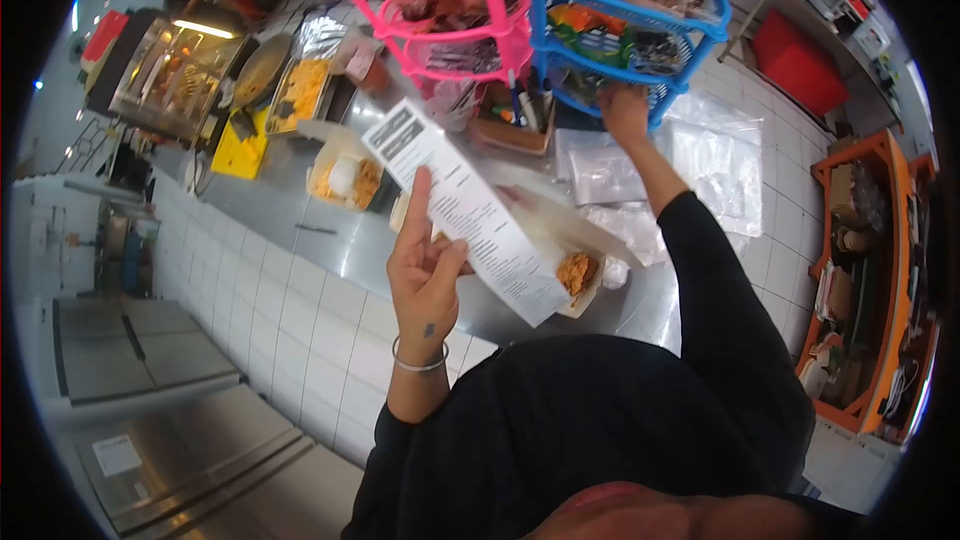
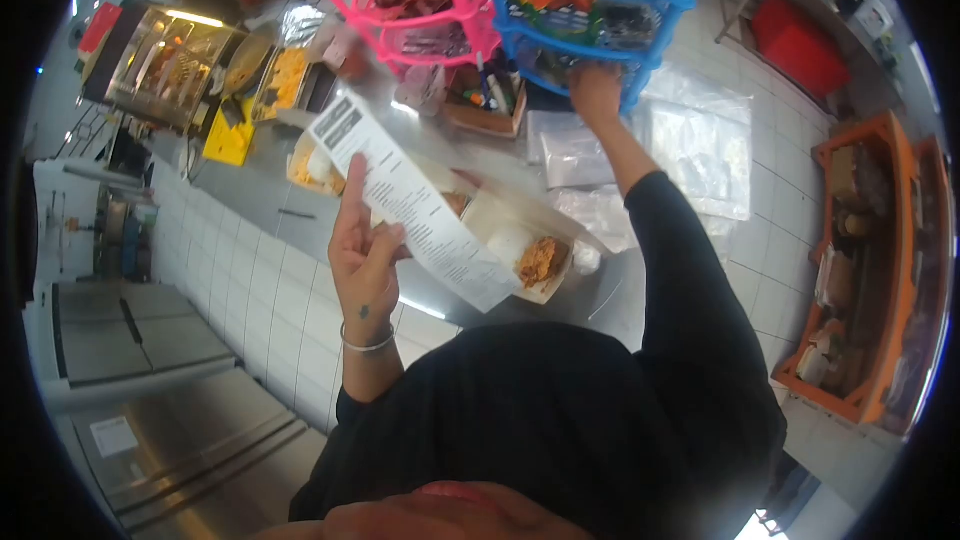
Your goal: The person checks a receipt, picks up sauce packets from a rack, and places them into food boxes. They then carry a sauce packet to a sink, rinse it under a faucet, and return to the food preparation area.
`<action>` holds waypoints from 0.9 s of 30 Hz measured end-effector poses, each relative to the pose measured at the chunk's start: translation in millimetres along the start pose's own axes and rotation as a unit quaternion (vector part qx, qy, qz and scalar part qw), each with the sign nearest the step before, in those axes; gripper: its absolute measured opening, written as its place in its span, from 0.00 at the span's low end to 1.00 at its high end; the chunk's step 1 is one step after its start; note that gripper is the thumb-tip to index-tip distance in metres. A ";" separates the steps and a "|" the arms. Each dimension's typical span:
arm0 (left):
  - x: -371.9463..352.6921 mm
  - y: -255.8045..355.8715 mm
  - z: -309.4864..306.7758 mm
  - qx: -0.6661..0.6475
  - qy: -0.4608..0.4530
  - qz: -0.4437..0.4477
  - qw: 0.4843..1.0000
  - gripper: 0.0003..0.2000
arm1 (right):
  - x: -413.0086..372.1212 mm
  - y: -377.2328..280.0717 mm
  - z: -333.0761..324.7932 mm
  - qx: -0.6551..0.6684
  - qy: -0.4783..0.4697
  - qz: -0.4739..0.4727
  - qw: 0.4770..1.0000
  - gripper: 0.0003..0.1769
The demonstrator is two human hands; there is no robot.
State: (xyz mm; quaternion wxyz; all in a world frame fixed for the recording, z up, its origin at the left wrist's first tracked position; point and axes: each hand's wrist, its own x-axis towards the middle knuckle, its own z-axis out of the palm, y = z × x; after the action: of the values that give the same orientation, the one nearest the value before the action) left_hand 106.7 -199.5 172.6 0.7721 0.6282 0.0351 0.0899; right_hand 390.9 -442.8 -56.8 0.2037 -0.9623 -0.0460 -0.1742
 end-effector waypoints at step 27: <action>-114.0 -0.1 -210.4 0.099 0.336 -0.002 0.937 0.36 | 252.9 -218.1 -118.1 -0.093 -0.006 -0.123 0.988 0.16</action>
State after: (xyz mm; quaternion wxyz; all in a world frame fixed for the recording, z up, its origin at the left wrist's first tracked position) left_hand -40.3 -17.5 122.0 0.6493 0.6347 0.3022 0.2902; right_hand 555.2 -287.5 215.8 0.0900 -0.9651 -0.1490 -0.1955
